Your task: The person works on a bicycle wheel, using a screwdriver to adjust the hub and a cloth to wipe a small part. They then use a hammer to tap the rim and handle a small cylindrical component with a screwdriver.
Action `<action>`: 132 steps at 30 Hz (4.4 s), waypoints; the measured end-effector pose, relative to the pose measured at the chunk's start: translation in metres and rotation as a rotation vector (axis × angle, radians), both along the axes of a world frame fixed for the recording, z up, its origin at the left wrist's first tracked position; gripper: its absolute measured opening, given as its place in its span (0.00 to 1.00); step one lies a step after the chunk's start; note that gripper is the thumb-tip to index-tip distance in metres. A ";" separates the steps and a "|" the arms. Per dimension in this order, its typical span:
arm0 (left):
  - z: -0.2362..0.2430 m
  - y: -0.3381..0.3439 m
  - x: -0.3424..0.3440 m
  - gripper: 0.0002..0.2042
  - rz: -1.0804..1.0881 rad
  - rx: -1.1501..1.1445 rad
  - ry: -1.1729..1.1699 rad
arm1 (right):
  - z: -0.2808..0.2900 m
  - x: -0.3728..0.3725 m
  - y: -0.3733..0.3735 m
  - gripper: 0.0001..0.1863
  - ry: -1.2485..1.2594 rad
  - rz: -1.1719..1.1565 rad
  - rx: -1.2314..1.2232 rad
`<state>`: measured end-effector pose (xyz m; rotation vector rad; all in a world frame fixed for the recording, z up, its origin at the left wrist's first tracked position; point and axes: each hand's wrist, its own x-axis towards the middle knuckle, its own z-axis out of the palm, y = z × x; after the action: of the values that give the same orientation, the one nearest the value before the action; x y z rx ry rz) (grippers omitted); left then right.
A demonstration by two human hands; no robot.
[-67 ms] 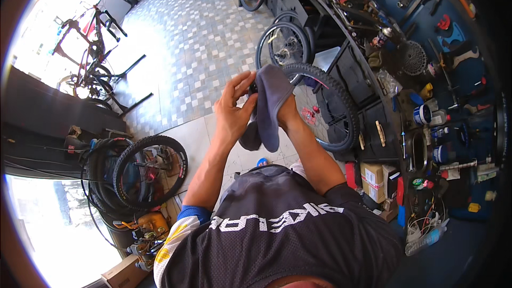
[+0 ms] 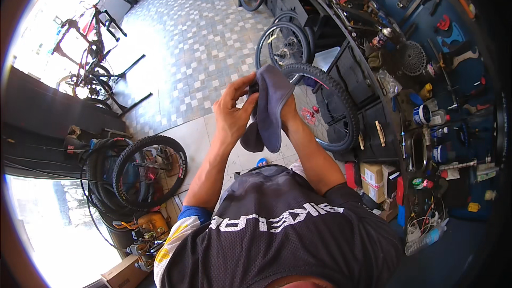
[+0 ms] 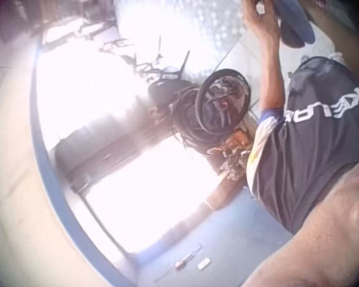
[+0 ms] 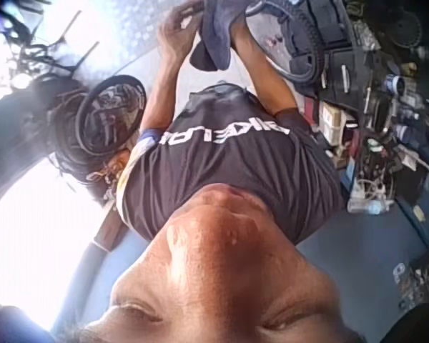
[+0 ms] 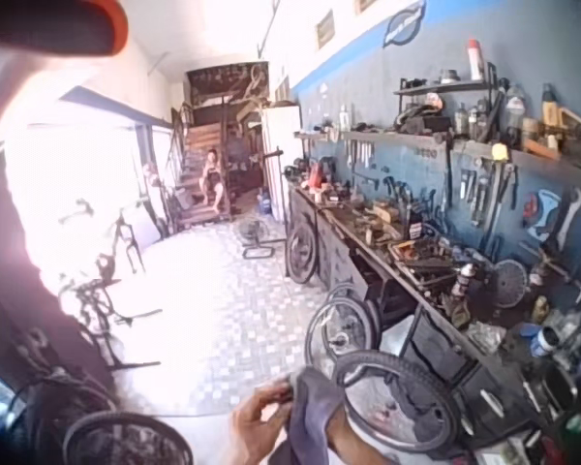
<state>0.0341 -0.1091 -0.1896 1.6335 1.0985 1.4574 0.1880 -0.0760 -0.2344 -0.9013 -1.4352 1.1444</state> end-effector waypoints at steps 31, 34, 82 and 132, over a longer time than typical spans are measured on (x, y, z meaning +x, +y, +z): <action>0.017 0.001 -0.016 0.18 0.223 0.291 0.310 | 0.047 -0.012 0.011 0.12 0.052 0.088 0.138; 0.020 0.002 -0.011 0.16 0.210 0.340 0.242 | 0.012 -0.002 0.022 0.13 0.393 0.112 -0.107; 0.042 -0.003 -0.028 0.19 -0.143 0.108 0.277 | 0.024 0.032 -0.010 0.31 0.531 0.535 -0.129; 0.010 0.028 -0.027 0.18 -0.330 0.020 -0.042 | 0.032 0.036 -0.011 0.16 0.637 0.252 -0.350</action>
<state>0.0070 -0.0814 -0.1795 1.6967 0.7500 1.2825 0.2239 -0.0870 -0.2027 -0.5116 -0.8487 1.7211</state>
